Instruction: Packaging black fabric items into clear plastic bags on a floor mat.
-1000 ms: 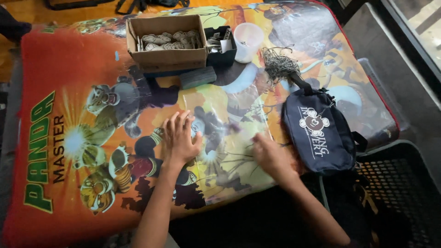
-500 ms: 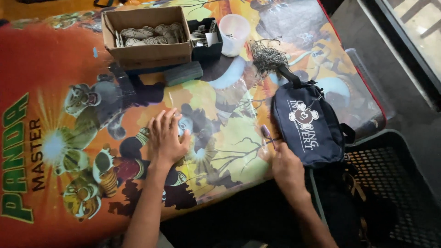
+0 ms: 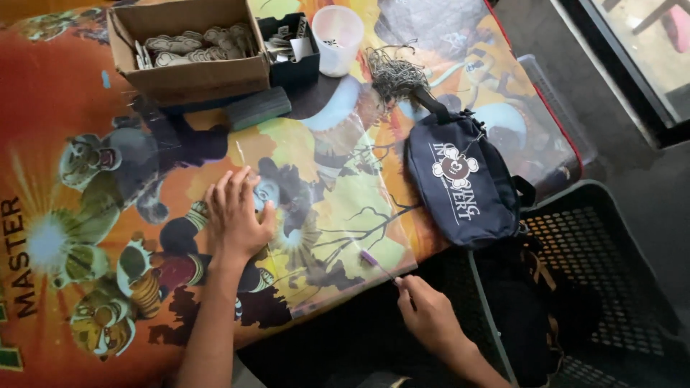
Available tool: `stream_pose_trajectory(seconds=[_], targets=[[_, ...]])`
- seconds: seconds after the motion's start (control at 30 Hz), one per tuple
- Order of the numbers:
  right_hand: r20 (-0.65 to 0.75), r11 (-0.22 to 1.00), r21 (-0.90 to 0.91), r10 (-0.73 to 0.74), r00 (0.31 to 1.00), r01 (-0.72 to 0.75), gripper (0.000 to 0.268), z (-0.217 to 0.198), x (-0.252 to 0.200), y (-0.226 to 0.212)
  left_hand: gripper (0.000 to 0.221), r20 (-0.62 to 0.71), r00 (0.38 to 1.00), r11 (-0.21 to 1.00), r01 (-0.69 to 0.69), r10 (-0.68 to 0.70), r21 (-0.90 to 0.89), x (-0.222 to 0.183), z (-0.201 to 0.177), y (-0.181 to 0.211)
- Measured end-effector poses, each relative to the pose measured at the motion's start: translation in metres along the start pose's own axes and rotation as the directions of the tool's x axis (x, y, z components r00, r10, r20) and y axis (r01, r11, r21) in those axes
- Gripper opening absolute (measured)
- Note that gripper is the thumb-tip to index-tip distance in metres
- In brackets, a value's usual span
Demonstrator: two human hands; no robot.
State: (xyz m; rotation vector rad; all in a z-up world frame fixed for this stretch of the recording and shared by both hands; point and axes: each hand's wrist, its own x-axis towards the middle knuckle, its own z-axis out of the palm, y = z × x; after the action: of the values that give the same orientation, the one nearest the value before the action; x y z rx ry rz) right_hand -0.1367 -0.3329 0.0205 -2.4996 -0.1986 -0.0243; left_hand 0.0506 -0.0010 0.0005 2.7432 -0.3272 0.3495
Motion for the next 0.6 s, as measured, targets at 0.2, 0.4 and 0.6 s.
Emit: stream_pose_trajectory(seconds=[0.2, 0.4, 0.6], targets=[[-0.233, 0.989, -0.05, 0.121, 0.965, -0.136, 0.014, 0.005, -0.024, 0.046, 0.041, -0.088, 0.996, 0.999, -0.007, 0.002, -0.051, -0.003, 0.009, -0.001], [-0.306, 0.996, -0.052, 0.051, 0.951, -0.07, 0.009, 0.027, -0.05, 0.093, 0.043, -0.051, 0.998, 1.0, -0.019, 0.02, 0.008, -0.001, 0.001, 0.001], [-0.288, 0.973, -0.065, -0.231, 0.929, 0.221, 0.019, 0.047, -0.052, 0.076, 0.046, -0.059, 0.998, 0.999, -0.034, 0.034, 0.003, -0.002, 0.003, -0.002]])
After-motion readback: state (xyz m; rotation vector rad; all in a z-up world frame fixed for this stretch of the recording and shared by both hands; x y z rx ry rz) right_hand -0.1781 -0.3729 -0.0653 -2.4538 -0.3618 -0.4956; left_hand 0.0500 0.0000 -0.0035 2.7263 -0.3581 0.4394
